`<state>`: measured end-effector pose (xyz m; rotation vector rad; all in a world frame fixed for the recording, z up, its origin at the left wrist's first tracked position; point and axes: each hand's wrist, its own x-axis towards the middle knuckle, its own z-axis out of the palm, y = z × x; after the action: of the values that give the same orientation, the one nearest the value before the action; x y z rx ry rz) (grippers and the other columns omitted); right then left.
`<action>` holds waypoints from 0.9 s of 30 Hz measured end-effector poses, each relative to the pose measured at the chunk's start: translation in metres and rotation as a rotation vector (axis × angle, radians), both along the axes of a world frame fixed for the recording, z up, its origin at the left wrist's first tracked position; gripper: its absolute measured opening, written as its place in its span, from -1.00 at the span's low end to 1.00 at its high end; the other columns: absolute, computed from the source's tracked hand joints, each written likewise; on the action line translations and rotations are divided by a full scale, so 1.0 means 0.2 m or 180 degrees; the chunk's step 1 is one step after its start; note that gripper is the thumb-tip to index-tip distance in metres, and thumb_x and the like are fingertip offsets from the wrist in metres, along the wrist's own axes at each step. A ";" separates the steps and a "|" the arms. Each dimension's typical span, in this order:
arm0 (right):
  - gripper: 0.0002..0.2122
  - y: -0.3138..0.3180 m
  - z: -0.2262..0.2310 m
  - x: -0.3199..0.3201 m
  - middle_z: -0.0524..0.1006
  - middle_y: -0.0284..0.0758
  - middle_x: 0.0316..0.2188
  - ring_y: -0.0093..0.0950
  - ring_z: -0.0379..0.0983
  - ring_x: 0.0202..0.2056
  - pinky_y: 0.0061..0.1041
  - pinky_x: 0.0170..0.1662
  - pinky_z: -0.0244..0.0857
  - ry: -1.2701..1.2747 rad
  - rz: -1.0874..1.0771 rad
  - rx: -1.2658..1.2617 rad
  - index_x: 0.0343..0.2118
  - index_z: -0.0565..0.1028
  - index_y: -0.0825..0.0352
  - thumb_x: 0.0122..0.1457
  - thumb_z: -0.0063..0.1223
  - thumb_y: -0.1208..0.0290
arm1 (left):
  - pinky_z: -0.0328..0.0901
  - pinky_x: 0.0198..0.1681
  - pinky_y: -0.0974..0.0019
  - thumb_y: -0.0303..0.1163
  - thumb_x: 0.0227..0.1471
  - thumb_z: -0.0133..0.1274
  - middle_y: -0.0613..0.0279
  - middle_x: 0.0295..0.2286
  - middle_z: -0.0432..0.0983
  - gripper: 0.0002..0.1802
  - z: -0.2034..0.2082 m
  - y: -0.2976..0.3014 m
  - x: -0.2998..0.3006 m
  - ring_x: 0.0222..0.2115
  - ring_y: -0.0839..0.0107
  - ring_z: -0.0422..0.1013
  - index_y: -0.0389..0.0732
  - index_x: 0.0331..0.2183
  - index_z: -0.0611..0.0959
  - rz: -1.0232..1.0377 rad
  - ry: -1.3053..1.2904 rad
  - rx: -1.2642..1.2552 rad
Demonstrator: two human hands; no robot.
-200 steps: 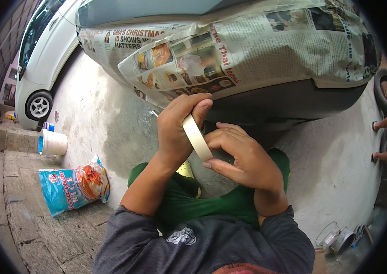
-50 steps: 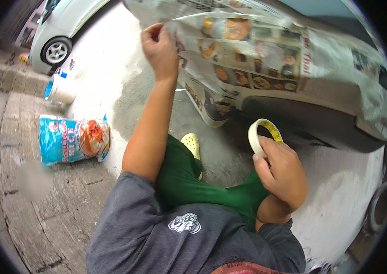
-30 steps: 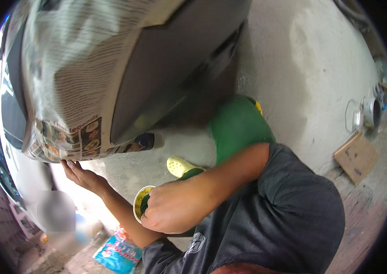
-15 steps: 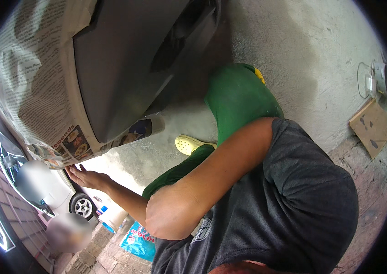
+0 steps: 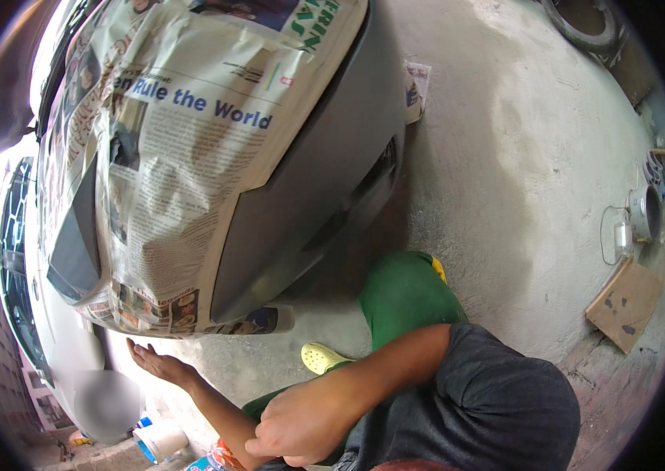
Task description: The person sits on the floor and uses masking tape to secure sheets of newspaper onto a car bumper. They repeatedly tear pieces of tape and press them onto the newspaper to hold it in place.
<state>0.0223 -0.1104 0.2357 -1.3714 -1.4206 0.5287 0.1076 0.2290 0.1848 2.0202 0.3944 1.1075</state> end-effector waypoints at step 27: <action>-0.65 0.44 -1.05 0.38 0.50 -0.44 -0.51 -0.64 0.41 -0.53 -0.56 -0.49 0.28 0.1829 0.0229 -0.2368 0.05 0.58 0.38 0.21 0.13 0.43 | 0.15 0.26 0.06 -0.21 0.44 -0.17 -0.07 0.03 0.40 -0.61 -0.49 -0.29 -0.20 0.11 0.05 0.31 -0.30 0.03 0.56 0.1230 -0.0567 -0.1006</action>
<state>0.0978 -0.0233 0.0252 -1.5448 -0.8153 1.4704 0.0684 0.1713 0.0859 1.5913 0.8361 1.3493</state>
